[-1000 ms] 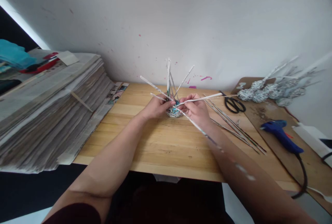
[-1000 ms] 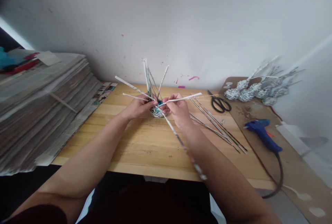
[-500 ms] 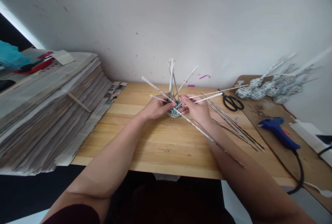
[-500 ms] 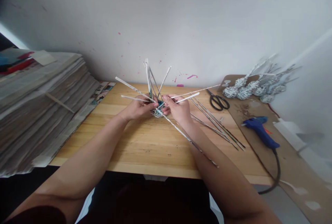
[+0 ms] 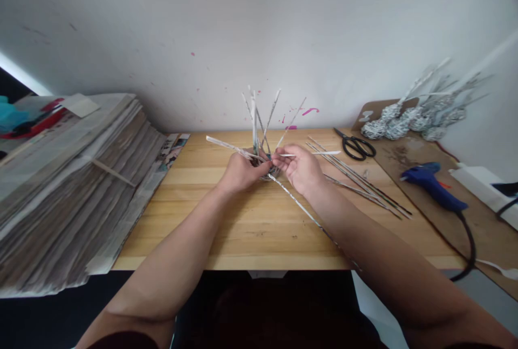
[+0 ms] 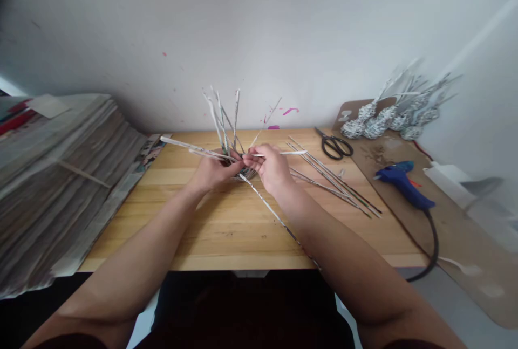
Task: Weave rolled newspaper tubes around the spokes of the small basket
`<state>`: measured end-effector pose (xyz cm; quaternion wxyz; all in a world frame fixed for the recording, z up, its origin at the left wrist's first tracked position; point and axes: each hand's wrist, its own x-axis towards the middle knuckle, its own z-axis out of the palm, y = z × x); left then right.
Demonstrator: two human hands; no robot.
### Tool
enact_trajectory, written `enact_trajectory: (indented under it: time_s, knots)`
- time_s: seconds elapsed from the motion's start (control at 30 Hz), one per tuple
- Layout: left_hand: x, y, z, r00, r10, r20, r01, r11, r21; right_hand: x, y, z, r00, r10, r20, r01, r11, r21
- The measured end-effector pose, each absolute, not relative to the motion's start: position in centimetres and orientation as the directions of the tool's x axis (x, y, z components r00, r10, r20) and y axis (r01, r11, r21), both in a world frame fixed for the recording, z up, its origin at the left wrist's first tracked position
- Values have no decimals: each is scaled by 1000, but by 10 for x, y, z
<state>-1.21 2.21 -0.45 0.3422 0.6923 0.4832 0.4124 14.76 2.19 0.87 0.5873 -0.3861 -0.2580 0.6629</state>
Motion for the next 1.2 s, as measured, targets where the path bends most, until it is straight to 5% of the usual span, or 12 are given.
enact_trajectory:
  time_s: [0.1, 0.2, 0.3, 0.4, 0.77, 0.97, 1.2]
  knots:
    - [-12, 22, -6, 180, 952, 247, 403, -300, 865, 146, 22, 2, -12, 997, -76, -466, -73, -882]
    - [-12, 22, -6, 184, 952, 246, 408, -302, 862, 152, 25, -6, -38, 984, 176, -102, 171, -980]
    - [-12, 21, -4, 198, 946, 255, 407, -316, 857, 163, 28, -8, -137, 854, 502, 295, 519, -802]
    - [-16, 20, 2, 198, 942, 271, 439, -332, 835, 169, 28, -4, -219, 725, 653, 385, 679, -625]
    - [-17, 22, 7, 350, 862, 367, 668, -504, 547, 162, 24, -5, -263, 819, 510, 302, 572, -762]
    - [-24, 26, 1, 354, 880, 317, 580, -472, 664, 163, 31, -10, -213, 879, 426, 245, 470, -848]
    - [-30, 31, 8, 354, 901, 253, 534, -416, 736, 168, 31, -4, -378, 821, 428, 247, 535, -808]
